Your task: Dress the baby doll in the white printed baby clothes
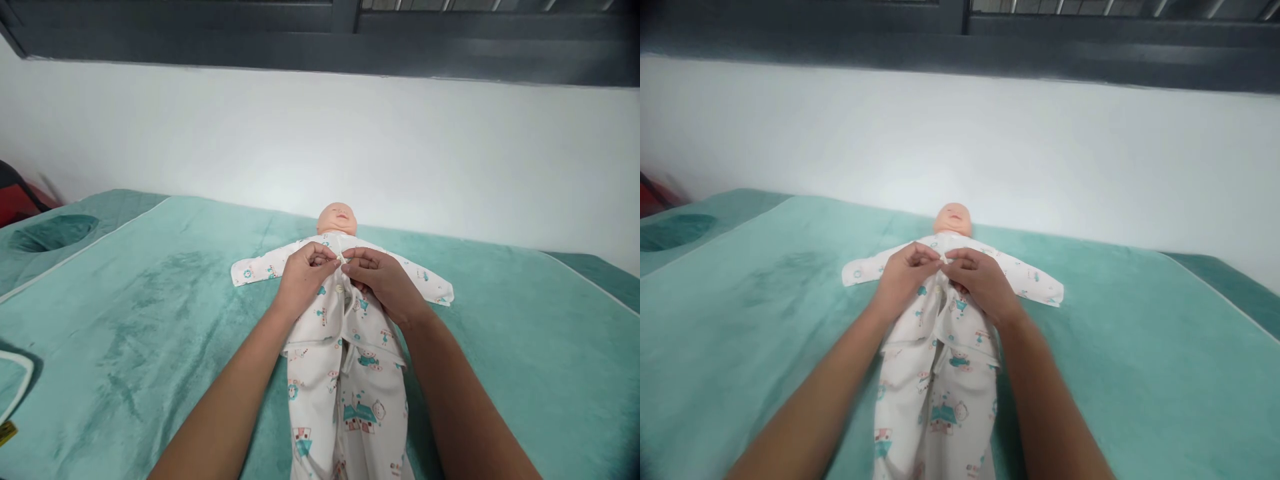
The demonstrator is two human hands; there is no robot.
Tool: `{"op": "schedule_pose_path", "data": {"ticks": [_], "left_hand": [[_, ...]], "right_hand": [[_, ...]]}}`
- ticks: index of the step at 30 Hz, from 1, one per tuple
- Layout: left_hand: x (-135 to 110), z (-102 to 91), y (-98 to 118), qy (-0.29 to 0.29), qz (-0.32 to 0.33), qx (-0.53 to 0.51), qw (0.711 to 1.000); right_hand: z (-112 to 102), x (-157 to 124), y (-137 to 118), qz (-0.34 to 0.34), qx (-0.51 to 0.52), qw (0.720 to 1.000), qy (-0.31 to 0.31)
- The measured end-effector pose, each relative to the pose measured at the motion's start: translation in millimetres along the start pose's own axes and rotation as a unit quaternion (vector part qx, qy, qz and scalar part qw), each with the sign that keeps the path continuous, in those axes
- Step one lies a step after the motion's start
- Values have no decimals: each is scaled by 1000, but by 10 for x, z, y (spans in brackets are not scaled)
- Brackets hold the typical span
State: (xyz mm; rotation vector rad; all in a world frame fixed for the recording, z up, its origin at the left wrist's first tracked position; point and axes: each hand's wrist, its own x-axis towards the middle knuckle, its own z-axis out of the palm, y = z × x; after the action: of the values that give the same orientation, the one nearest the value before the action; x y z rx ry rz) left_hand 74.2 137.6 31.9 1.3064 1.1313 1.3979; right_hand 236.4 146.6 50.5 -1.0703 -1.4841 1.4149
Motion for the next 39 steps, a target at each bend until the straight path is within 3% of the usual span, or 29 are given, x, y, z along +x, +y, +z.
{"op": "schedule_pose_path", "data": {"ticks": [11,21,32,39], "left_hand": [[18,4,-2,2,-11,-15,1000],[11,-15,18,-15,-25,-48,998],[-18,22,87,0,-54,-46,997],[-8,33,73,28,-62,-68,995]], "right_hand": [[48,-4,-19,-21,-135,991,8],[75,-8,-21,-9,-172,985,6],[226,-26,-59,-38,-307,949,64],[207,-27,-49,-32,-238,970,46]]}}
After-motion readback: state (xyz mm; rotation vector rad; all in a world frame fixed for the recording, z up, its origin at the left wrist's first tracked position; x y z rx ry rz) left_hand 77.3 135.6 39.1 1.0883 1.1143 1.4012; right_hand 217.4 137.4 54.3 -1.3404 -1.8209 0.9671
